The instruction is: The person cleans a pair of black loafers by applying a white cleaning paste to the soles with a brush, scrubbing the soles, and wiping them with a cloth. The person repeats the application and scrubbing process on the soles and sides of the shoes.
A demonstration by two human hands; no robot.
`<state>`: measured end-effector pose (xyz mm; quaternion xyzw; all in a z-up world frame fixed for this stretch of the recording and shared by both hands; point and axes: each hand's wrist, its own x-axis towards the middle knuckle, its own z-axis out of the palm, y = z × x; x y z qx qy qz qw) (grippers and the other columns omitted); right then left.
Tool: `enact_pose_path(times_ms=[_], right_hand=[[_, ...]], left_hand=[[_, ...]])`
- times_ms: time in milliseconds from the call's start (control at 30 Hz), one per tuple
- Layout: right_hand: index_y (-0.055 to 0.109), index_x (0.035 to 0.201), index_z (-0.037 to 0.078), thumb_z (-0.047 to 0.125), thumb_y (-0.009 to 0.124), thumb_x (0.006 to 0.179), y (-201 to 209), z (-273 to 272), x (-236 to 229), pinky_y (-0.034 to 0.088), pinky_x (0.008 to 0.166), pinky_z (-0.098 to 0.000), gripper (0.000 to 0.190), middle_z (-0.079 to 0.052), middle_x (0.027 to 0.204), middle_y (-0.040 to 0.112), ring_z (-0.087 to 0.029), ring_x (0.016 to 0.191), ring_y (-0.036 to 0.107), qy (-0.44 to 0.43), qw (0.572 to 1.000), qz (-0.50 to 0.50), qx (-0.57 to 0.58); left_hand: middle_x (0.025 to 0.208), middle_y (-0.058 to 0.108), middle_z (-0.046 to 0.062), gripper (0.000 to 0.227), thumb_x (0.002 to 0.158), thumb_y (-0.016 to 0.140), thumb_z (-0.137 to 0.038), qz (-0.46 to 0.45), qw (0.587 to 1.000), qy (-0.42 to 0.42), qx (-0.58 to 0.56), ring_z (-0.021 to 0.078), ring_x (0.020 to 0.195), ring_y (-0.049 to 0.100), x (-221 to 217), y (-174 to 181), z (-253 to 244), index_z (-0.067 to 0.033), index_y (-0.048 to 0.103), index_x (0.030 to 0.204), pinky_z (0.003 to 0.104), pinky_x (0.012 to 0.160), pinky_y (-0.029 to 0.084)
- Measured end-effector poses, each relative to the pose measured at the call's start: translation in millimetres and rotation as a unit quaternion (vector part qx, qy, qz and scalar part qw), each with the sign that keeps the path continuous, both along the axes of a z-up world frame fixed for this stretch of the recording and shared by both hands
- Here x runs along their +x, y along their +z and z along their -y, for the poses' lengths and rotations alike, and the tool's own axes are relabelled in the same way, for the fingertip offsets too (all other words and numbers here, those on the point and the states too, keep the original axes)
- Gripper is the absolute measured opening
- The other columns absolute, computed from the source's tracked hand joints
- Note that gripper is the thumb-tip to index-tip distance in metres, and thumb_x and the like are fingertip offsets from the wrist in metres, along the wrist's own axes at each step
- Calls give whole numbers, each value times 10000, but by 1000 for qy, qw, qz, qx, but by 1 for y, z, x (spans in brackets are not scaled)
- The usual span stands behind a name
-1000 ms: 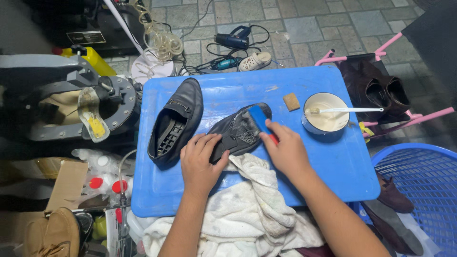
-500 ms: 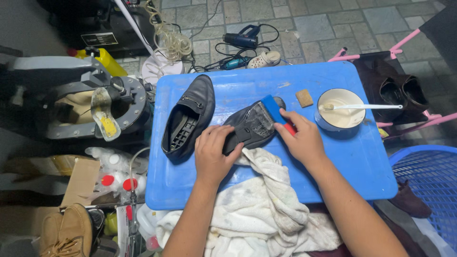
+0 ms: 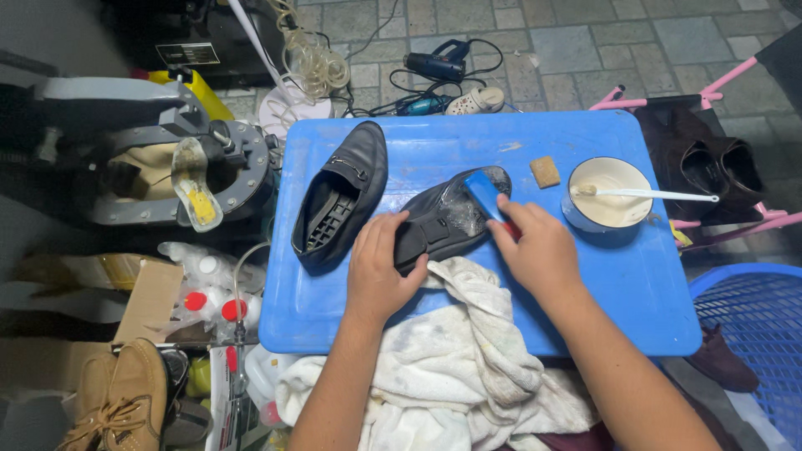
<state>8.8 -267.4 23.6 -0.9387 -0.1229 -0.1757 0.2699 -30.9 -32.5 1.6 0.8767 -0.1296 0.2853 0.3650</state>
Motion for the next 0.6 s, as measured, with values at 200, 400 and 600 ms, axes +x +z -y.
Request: enact_pose_path(times_ms=[200, 400, 600], right_hand=[[728, 1186, 78, 226, 774, 849, -7, -2, -18, 537, 665, -416, 371, -136, 889, 698, -342, 755, 679, 91, 994, -28, 59], [721, 1230, 52, 223, 786, 873, -12, 0, -9, 516, 676, -428, 401, -167, 849, 663, -361, 741, 650, 25, 998, -6, 60], [734, 1190, 66, 223, 784, 855, -11, 14, -23, 522, 654, -426, 374, -147, 861, 680, -351, 736, 662, 44, 998, -17, 50]], left_hand=[[1240, 651, 191, 613, 725, 833, -179, -14, 1000, 17, -3, 380, 1225, 601, -2, -4, 3, -40, 592, 1271, 469, 1031, 454], [1225, 660, 198, 571, 728, 842, -188, -26, 999, 15, -18, 382, 1229, 611, -1, 0, 1, -48, 605, 1228, 455, 1049, 466], [1219, 668, 201, 549, 724, 841, -161, -21, 1000, 10, -14, 388, 1236, 610, -3, -2, 1, -43, 616, 1211, 461, 1054, 464]])
